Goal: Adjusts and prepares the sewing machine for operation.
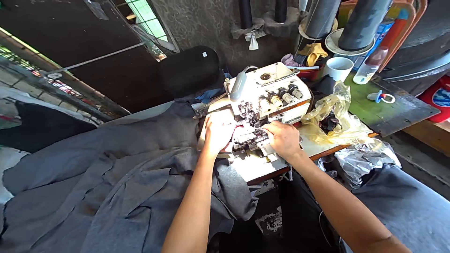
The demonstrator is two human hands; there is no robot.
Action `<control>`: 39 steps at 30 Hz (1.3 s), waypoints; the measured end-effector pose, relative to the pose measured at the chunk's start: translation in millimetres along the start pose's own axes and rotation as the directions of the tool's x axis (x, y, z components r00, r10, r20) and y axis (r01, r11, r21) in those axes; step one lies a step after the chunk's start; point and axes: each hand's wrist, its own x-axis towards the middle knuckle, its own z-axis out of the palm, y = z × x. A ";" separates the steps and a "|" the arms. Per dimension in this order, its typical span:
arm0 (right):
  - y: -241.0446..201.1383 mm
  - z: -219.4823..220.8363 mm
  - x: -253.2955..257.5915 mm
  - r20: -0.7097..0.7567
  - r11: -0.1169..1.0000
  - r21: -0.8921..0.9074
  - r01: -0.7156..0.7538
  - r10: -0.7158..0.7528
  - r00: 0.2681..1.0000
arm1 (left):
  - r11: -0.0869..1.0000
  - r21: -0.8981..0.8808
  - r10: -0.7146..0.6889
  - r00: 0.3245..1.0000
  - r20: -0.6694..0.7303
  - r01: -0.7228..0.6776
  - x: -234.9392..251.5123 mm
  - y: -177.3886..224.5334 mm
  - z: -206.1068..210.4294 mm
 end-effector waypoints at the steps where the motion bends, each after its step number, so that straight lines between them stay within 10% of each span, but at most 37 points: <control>1: 0.6 2.1 0.8 -0.017 1.000 -0.026 0.017 -0.018 1.000 | 0.999 0.010 0.033 0.999 0.003 -0.033 -0.1 -1.0 2.7; 26: 0.4 27.0 10.7 -0.157 0.991 0.035 0.129 -0.122 0.980 | 0.976 0.117 0.179 0.983 0.042 -0.182 0.1 3.0 13.3; 34: 2.2 -9.3 -2.7 -0.056 0.990 -0.141 0.021 -0.030 0.998 | 0.962 -0.271 -0.081 0.981 -0.179 0.030 14.7 -19.3 -0.1; 36: 9.8 -34.7 -13.2 -0.075 0.993 -0.113 0.026 -0.035 0.997 | 0.835 -0.513 -0.297 0.948 -0.112 0.201 28.0 -27.9 -14.5; 39: 4.4 -72.4 -21.3 -0.060 0.995 -0.053 0.089 -0.092 0.994 | 0.331 -0.923 -0.498 0.867 0.007 0.197 44.9 -34.4 -31.0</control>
